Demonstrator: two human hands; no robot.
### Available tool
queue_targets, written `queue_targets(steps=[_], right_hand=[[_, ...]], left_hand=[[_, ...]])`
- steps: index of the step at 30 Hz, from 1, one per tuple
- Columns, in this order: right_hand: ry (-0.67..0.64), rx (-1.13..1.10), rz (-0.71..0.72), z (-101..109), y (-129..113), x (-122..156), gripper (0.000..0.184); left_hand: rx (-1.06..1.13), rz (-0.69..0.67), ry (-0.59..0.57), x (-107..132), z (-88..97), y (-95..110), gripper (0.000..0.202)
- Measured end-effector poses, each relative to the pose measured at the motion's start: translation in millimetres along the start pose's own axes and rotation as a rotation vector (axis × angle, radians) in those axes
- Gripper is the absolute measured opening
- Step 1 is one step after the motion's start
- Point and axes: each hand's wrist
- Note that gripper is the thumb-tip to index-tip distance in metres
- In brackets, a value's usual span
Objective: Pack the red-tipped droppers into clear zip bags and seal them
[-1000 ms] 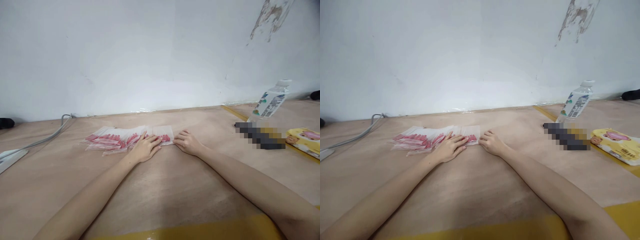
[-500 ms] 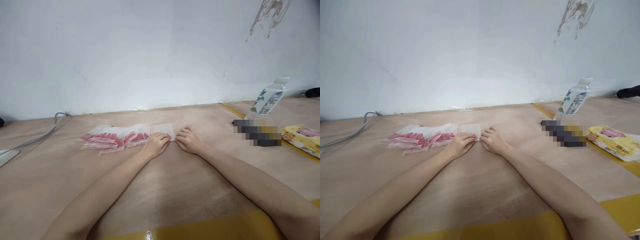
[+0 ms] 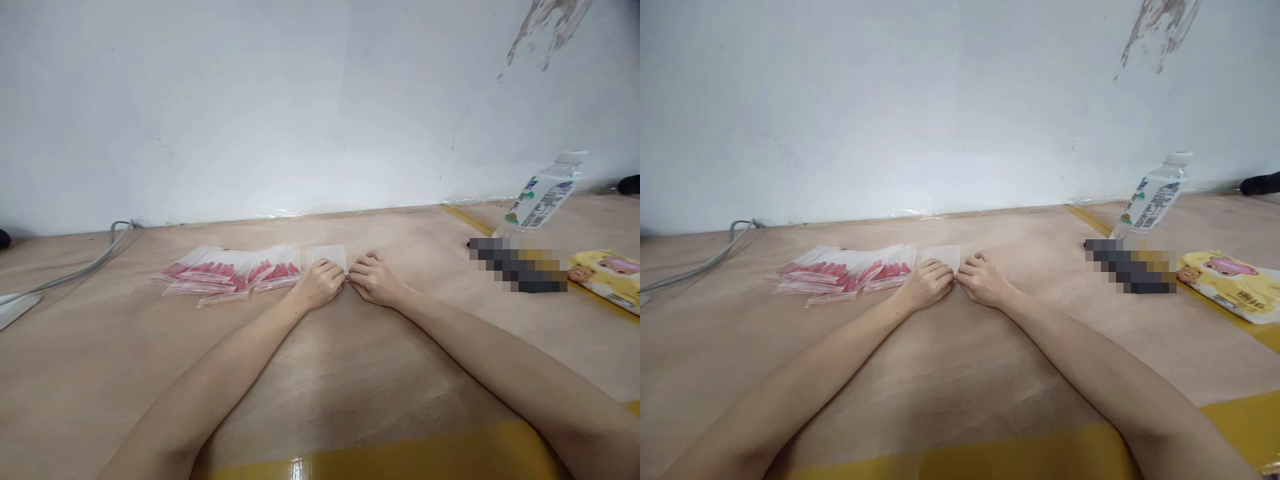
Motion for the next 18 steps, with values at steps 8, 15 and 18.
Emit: queue_targets(steps=[8,15,18], right_hand=[[0.045,0.038,-0.016,6,2,2,0.021],[0.066,0.054,-0.031,9,9,5,0.023],[0.071,0.055,-0.036,10,12,7,0.022]], left_hand=[[-0.078,0.014,0.055,9,7.6,-3,0.02],[-0.121,0.034,0.057,22,18.6,-4,0.021],[-0.13,0.034,0.048,28,24.5,-6,0.021]])
Point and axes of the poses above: each hand's wrist, its own x-axis away from the middle knuckle, its own z-axis out of the back of the hand, y = z × x, and after that the axes turned 13 degrees about -z, right-handed
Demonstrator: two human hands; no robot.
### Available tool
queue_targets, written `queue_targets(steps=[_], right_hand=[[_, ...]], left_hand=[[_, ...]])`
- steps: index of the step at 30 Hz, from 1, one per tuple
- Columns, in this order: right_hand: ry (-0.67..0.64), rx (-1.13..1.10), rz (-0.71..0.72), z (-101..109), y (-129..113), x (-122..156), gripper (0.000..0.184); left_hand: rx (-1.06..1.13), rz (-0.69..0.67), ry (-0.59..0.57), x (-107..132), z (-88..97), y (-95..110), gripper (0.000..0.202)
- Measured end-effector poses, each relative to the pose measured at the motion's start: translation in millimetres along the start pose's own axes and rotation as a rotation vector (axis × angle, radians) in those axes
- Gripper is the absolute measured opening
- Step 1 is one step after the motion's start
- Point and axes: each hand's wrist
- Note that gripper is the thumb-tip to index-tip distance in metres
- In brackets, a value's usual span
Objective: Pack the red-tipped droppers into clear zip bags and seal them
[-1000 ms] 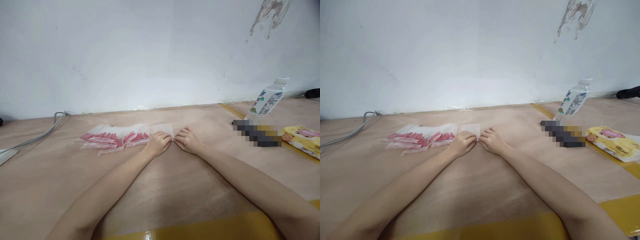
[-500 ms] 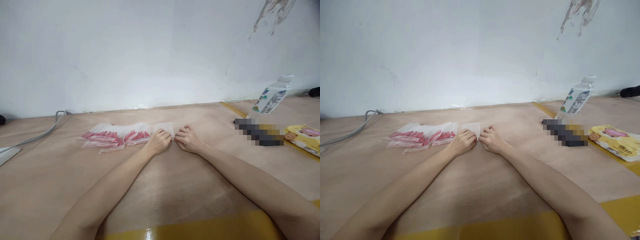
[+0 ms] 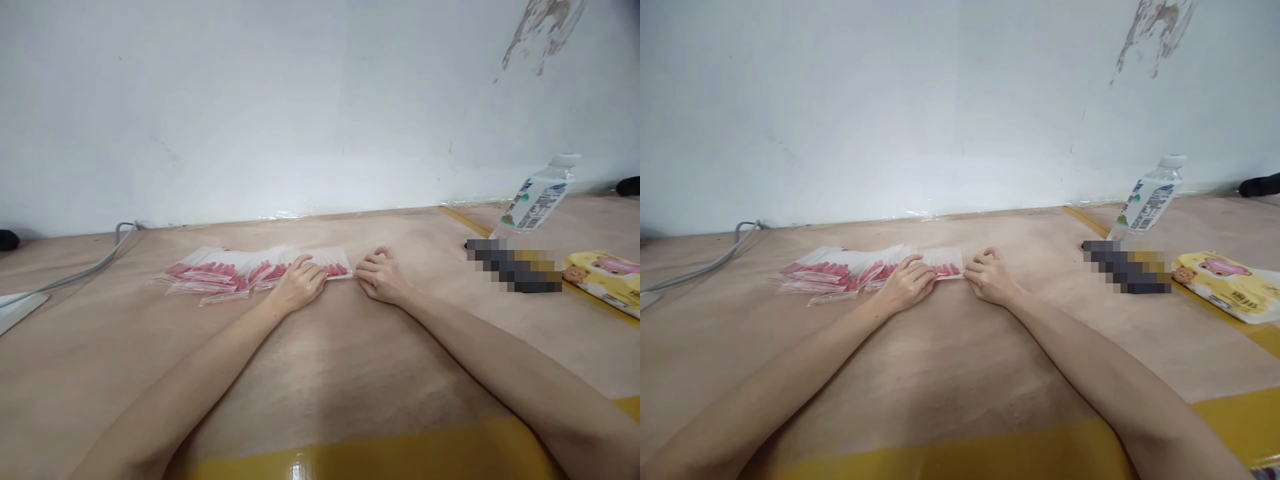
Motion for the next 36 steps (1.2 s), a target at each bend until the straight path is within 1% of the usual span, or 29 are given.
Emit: queue_targets(steps=[6,11,15,18,22,23,25,26,28,30,32,34,36], right_hand=[[-0.016,-0.02,-0.024,0,2,2,0.022],[-0.015,-0.016,-0.018,-1,2,2,0.021],[-0.028,-0.015,-0.018,-4,4,2,0.02],[-0.088,-0.024,-0.033,-4,6,3,0.021],[-0.216,-0.085,-0.104,3,1,0,0.017],[-0.237,-0.112,-0.13,4,-2,-2,0.023],[-0.265,-0.171,-0.16,4,-12,-6,0.045],[-0.28,-0.195,-0.157,3,-19,-9,0.055],[-0.331,-0.222,-0.135,-2,-31,-14,0.066],[-0.4,-0.227,-0.132,-9,-40,-17,0.07],[-0.48,-0.231,-0.155,-14,-41,-17,0.069],[-0.546,-0.238,-0.19,-15,-33,-13,0.067],[-0.581,-0.238,-0.239,-11,-15,-4,0.066]], left_hand=[[-0.03,0.008,-0.026,10,8.5,-2,0.023],[-0.112,0.057,-0.079,11,8.3,1,0.029],[-0.151,0.08,-0.122,10,6.7,2,0.03],[-0.132,0.09,-0.151,9,6.7,2,0.029],[-0.053,0.117,-0.108,12,14.4,5,0.02],[-0.052,0.134,-0.104,14,18.1,6,0.025],[-0.058,0.167,-0.101,21,26.7,8,0.036],[-0.064,0.185,-0.092,26,31.1,9,0.038],[-0.092,0.241,-0.054,38,38.5,9,0.036],[-0.13,0.328,-0.025,52,43.7,5,0.036],[-0.165,0.432,-0.012,63,46.9,0,0.035],[-0.166,0.507,-0.017,69,48.8,-5,0.031],[-0.128,0.533,-0.047,72,50.0,-10,0.026]])
Point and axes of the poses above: each hand's wrist, its own x-axis away from the middle knuckle, its own z-axis out of the back of the hand, y = z × x, and after that the axes turned 13 degrees about -z, right-handed
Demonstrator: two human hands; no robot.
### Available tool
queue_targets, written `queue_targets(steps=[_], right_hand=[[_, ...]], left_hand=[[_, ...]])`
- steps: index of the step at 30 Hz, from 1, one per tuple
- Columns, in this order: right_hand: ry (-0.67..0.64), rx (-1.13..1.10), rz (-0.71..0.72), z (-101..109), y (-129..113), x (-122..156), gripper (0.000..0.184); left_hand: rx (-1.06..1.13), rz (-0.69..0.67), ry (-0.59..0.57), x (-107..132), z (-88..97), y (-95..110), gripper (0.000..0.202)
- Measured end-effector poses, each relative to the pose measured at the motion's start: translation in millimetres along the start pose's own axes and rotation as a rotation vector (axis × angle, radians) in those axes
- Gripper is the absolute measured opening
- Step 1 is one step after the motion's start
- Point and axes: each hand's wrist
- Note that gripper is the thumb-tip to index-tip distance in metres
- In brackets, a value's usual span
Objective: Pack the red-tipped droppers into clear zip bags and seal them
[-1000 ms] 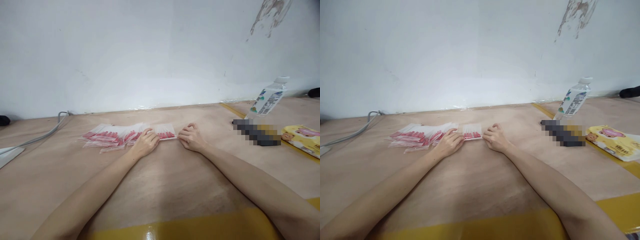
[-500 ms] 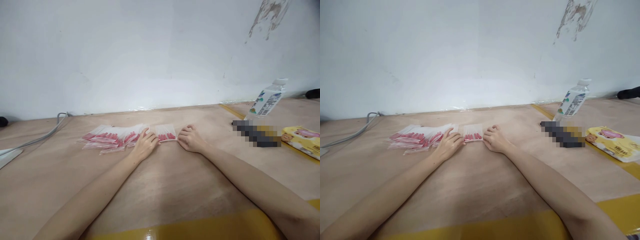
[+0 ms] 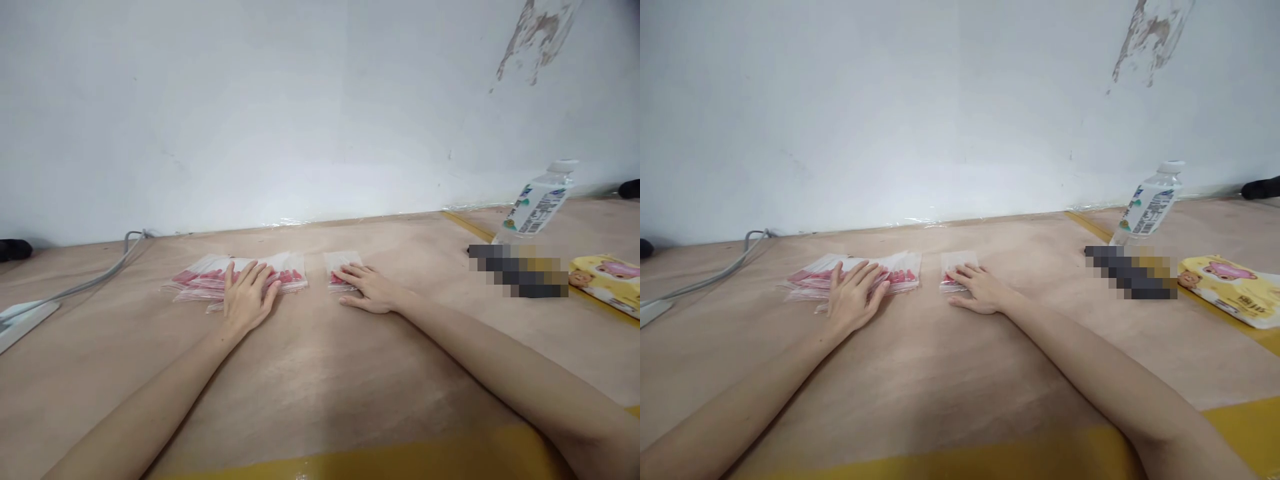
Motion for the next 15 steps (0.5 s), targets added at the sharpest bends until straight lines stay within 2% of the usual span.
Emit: queue_targets(steps=[5,8,11,13,15], right_hand=[[0.012,-0.013,-0.133,19,66,35,0.062],[0.052,-0.012,-0.173,27,95,53,0.061],[0.148,0.014,-0.162,28,101,58,0.062],[0.267,0.037,-0.133,27,93,55,0.06],[0.39,0.047,-0.103,24,77,48,0.05]], left_hand=[[-0.009,0.0,-0.119,0,-0.8,-7,0.024],[-0.038,0.03,-0.154,-1,-2.5,-13,0.023],[-0.073,0.052,-0.139,-13,-4.2,-18,0.024],[-0.105,0.063,-0.108,-28,-7.1,-15,0.022],[-0.092,0.026,-0.116,-44,-13.1,-4,0.022]])
Point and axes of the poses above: each hand's wrist, its own x-axis away from the middle knuckle, its own z-axis out of the back of the hand, y = z × x, and after that the axes turned 13 degrees about -z, right-handed
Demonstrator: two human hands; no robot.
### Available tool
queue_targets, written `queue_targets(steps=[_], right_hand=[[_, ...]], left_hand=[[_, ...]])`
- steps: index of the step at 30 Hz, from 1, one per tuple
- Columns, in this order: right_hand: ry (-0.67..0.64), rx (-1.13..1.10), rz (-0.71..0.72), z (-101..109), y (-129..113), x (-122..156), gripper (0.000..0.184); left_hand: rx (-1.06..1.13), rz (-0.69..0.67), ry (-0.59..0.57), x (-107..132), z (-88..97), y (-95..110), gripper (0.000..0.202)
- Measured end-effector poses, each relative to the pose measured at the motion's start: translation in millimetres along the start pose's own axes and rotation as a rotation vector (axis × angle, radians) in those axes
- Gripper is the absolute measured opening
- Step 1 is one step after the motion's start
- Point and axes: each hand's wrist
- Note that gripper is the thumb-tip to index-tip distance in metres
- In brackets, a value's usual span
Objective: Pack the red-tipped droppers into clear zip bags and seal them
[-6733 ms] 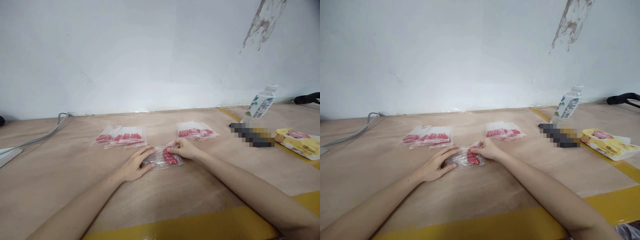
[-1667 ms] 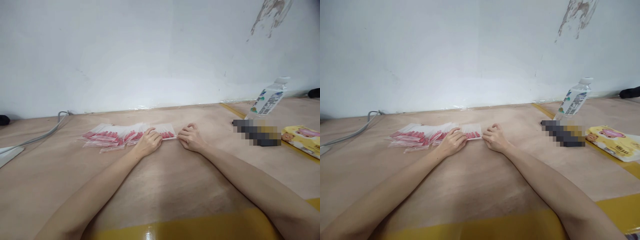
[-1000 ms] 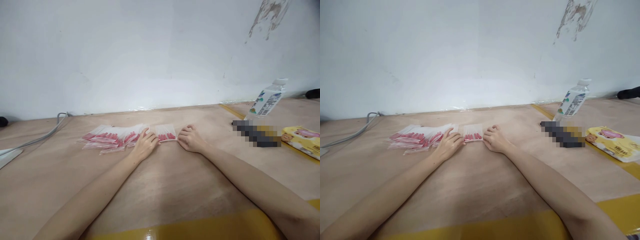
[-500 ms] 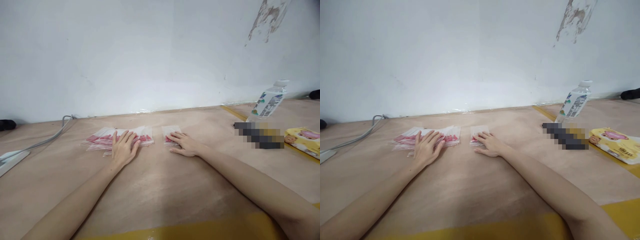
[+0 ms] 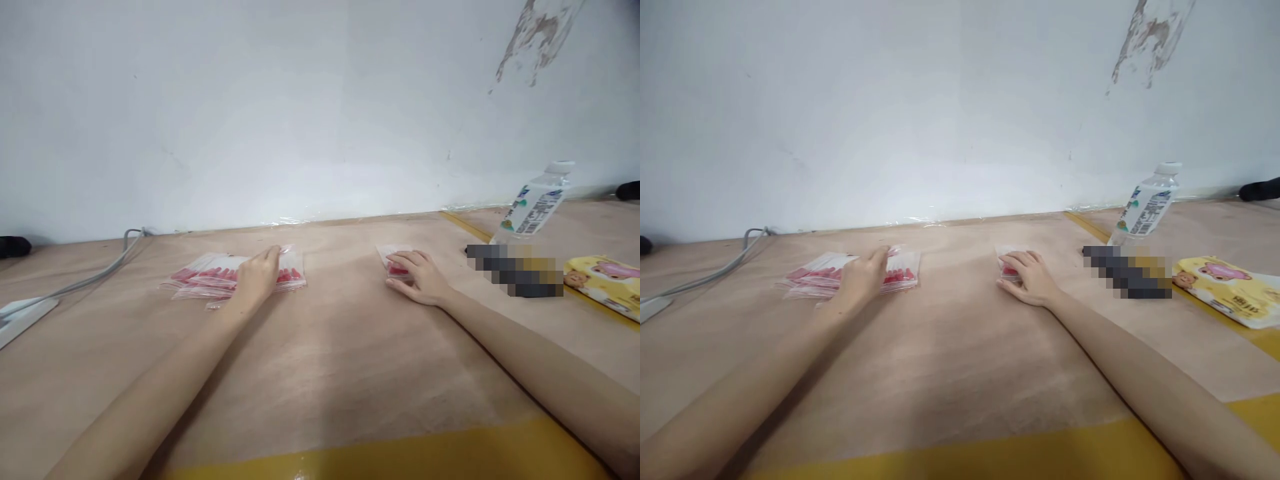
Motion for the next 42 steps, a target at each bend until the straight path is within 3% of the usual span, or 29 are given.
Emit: queue_targets(steps=[2,6,9,11,14,18,22,33,42], right_hand=[[0.077,-0.013,0.025,-4,-20,-4,0.038],[0.081,-0.022,0.094,-16,-59,-14,0.029],[0.077,-0.028,0.171,-28,-76,-24,0.028],[0.08,-0.023,0.239,-36,-80,-30,0.024],[0.065,-0.018,0.318,-42,-79,-35,0.019],[0.056,-0.027,0.385,-41,-73,-33,0.026],[0.04,-0.021,0.39,-38,-70,-29,0.025],[0.053,0.015,0.299,-30,-77,-32,0.022],[0.098,-0.032,0.289,-36,-75,-29,0.018]], left_hand=[[0.042,-0.099,-0.032,-15,-5.8,21,0.024],[0.135,-0.263,-0.074,-31,-21.6,70,0.023],[0.216,-0.336,-0.078,-31,-28.8,88,0.02],[0.264,-0.352,-0.06,-27,-28.3,86,0.021],[0.327,-0.359,-0.038,-14,-21.5,71,0.037],[0.441,-0.401,-0.021,5,-14.4,50,0.025],[0.501,-0.4,-0.03,10,-18.2,43,0.022],[0.53,-0.325,-0.006,3,-19.5,52,0.019],[0.368,-0.467,0.088,-31,-35.9,82,0.014]])
Point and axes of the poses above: each hand's wrist, its own x-axis away from the middle knuckle, its own z-axis out of the back of the hand, y = z × x, and after that the axes turned 13 degrees about -z, right-handed
